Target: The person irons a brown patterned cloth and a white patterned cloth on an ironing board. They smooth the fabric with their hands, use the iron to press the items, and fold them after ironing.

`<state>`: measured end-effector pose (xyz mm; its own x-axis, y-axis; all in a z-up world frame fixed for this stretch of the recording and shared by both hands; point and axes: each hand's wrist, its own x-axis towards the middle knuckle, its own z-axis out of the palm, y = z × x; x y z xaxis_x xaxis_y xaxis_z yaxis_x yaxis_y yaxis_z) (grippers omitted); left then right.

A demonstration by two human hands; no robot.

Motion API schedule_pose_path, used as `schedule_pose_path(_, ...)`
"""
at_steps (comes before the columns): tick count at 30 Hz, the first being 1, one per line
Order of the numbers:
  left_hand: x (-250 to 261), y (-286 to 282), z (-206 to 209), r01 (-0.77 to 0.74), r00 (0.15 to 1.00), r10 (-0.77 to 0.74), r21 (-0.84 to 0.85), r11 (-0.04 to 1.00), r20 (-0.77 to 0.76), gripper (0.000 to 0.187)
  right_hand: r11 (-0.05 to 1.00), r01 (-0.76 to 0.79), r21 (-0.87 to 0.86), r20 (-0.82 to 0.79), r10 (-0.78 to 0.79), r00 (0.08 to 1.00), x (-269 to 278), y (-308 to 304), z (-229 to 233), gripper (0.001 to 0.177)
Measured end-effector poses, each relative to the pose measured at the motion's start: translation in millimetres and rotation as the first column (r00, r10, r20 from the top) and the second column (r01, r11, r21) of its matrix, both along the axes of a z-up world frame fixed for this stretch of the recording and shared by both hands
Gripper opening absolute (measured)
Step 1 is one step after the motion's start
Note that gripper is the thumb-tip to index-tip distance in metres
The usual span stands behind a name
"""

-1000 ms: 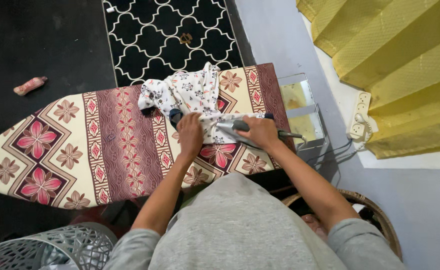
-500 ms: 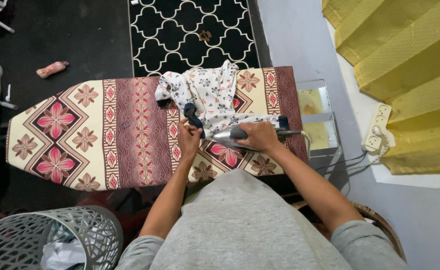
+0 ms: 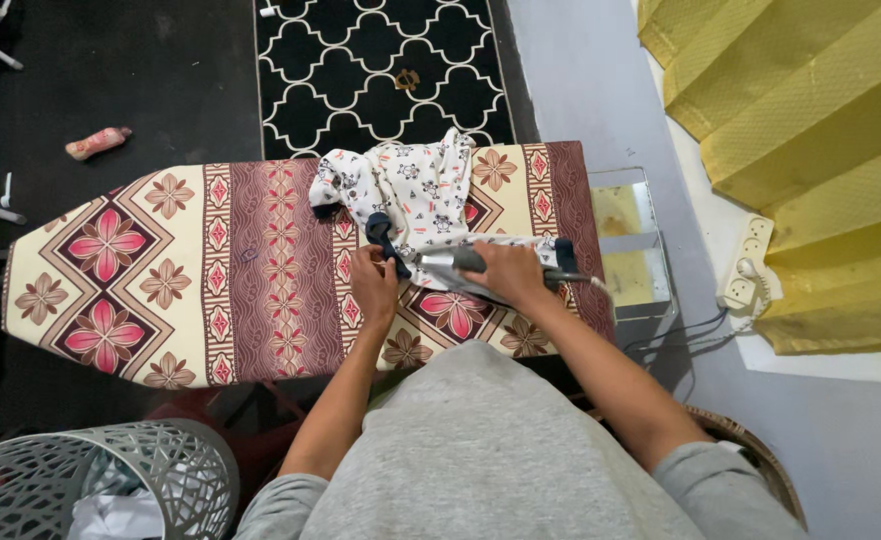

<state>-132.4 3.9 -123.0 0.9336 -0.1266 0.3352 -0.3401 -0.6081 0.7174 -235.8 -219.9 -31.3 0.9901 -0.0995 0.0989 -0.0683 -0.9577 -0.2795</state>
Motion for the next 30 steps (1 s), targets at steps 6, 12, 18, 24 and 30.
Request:
schedule_pose_path(6,-14.0,-6.3,27.4,0.108,0.991,-0.112,0.064,0.992,0.072,0.025,0.994,0.111,-0.019,0.055,-0.109,0.992,12.9,2.1,-10.8,0.046)
schedule_pose_path(12,-12.2,-20.9,-9.6,0.457,0.885,-0.461,-0.068,0.887,-0.068,0.024,0.993,0.078,-0.091,-0.023,-0.08,0.996,-11.6,-11.7,-11.8,0.051)
schedule_pose_path(18,-5.9,-30.4,-57.8,0.575,0.812,-0.564,0.366,0.731,-0.15,0.057,0.95,0.283,-0.131,-0.046,-0.291,0.955,-27.9,-55.3,-9.1,0.054)
schedule_pose_path(24,-14.9,-32.3,-55.0,0.459,0.854,-0.517,0.55,0.698,-0.057,0.062,0.872,0.469,-0.143,-0.087,-0.483,0.871,-56.0,-77.9,-7.6,0.056)
schedule_pose_path(30,-22.6,-43.5,-34.2,0.458,0.777,-0.626,0.623,0.634,0.066,0.054,0.826,0.549,-0.123,-0.07,-0.56,0.826,-71.4,-92.9,-9.4,0.058)
